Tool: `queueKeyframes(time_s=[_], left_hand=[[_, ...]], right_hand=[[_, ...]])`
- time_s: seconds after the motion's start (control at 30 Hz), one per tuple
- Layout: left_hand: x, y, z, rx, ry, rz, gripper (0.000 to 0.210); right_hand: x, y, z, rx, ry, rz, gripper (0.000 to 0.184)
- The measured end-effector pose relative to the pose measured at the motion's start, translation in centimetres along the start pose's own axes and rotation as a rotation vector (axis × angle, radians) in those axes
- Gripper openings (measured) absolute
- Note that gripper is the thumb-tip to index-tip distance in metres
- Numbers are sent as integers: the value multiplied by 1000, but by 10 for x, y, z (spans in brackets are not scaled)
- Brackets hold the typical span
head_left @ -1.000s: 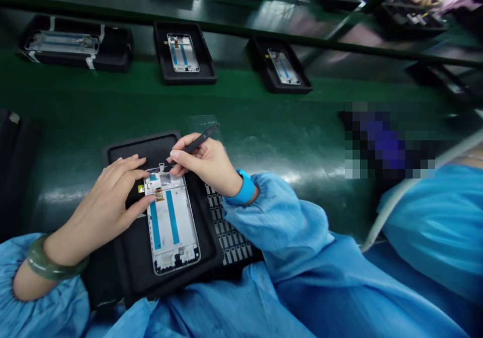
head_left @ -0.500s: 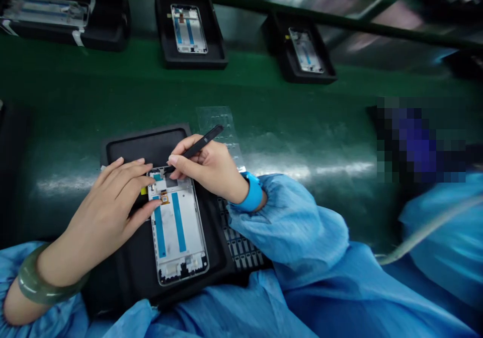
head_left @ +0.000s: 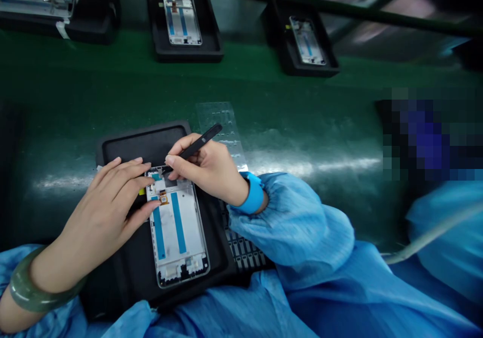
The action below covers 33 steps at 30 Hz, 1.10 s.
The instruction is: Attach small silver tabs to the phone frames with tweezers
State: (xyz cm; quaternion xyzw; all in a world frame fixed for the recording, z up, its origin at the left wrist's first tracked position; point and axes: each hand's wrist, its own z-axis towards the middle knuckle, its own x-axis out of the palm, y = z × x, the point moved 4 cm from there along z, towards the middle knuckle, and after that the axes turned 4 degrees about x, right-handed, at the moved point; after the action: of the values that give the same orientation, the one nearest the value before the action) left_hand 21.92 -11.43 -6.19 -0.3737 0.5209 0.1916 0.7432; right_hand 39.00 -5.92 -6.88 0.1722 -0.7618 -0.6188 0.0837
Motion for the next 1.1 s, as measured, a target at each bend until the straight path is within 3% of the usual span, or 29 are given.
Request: queueKeyframes(time_s=[0.6,1.1], left_hand=[[0,-1,0,38,-26,32,34],[-1,-9,7,51,-5,158,29]], right_hand=[[1,2,-1,-42,-24,-74,14],[1,4,0,-126,-26,-281,11]])
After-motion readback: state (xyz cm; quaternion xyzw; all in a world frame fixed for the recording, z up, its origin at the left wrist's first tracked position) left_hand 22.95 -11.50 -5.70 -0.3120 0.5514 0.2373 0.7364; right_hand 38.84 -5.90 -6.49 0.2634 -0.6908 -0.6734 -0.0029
